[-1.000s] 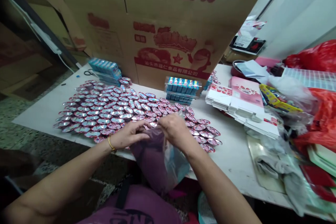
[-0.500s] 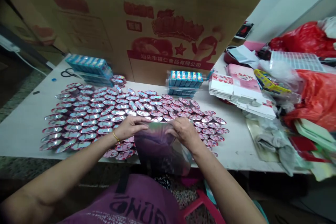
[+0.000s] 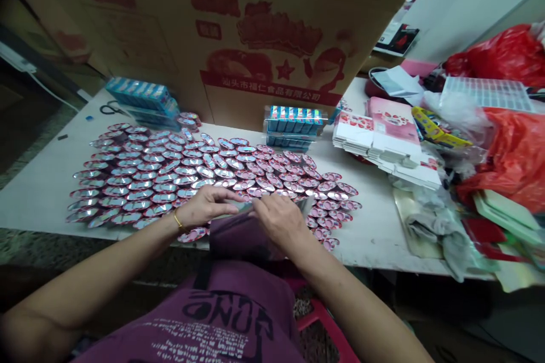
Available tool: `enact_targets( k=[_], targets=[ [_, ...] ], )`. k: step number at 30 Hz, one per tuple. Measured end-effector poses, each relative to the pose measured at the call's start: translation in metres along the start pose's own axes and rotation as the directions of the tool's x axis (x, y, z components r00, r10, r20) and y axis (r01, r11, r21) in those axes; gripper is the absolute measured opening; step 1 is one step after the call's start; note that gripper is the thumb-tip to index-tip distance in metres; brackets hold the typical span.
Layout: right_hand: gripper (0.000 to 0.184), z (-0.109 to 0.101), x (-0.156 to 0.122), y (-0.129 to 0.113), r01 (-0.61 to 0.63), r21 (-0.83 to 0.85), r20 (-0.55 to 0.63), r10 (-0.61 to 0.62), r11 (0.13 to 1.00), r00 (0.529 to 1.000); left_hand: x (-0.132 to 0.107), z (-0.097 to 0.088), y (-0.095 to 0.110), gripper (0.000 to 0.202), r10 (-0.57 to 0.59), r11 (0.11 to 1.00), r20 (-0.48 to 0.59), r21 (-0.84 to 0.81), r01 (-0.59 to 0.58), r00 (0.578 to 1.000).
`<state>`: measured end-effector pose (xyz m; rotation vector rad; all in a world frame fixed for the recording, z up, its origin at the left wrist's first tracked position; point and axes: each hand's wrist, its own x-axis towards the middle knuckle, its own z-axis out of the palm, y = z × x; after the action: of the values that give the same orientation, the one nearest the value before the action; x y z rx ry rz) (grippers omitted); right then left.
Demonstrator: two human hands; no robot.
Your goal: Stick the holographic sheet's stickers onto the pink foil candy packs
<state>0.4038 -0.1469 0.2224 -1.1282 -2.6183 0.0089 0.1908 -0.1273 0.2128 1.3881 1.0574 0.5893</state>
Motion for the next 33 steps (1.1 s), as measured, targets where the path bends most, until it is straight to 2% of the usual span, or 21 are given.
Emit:
enact_targets(
  k=[4,7,9,11,14,18,22,26,30,33],
  targets=[
    [0.028,0.006,-0.003,0.003,0.026,0.101,-0.127,-0.013,0.995,0.992,-0.002,0.011,0.012,0.026,0.071,0.997,-0.055,0.015,-0.070,0.996],
    [0.030,0.013,-0.007,0.012,0.064,0.192,-0.168,-0.031,0.979,0.985,-0.004,0.012,0.014,0.022,0.053,0.998,-0.069,0.025,-0.052,0.996],
    [0.036,0.017,-0.009,0.016,0.057,0.228,-0.136,-0.026,0.972,0.990,-0.006,0.012,0.014,0.021,0.033,0.999,-0.069,0.025,-0.031,0.997],
    [0.039,0.018,-0.011,0.016,0.031,0.256,-0.057,-0.017,0.966,0.998,-0.008,0.011,0.013,0.019,0.031,0.999,-0.089,0.022,-0.030,0.996],
    [0.037,0.017,-0.011,0.010,0.008,0.218,-0.003,-0.008,0.976,1.000,-0.012,0.010,0.013,0.017,0.035,0.999,-0.113,0.034,-0.031,0.993],
    [0.037,0.012,-0.007,-0.002,0.006,0.064,-0.076,-0.002,0.998,0.997,-0.014,0.006,0.015,0.018,0.047,0.997,-0.137,0.062,-0.039,0.989],
    [0.045,0.015,-0.002,-0.011,0.003,0.013,-0.177,0.000,1.000,0.984,-0.013,0.004,0.018,0.020,0.092,0.995,-0.161,0.061,-0.083,0.983],
    [0.035,0.026,0.000,-0.011,0.010,0.060,-0.260,0.006,0.998,0.966,-0.014,0.005,0.020,0.019,0.117,0.992,-0.152,0.065,-0.108,0.981],
    [0.033,0.026,0.003,-0.008,0.037,0.136,-0.240,-0.004,0.990,0.971,-0.017,0.004,0.022,0.019,0.134,0.985,-0.136,0.129,-0.117,0.982],
    [0.032,0.021,0.006,-0.007,0.042,0.208,-0.218,0.004,0.977,0.976,-0.018,0.001,0.025,0.017,0.210,0.948,-0.106,0.264,-0.176,0.972]
  ],
)
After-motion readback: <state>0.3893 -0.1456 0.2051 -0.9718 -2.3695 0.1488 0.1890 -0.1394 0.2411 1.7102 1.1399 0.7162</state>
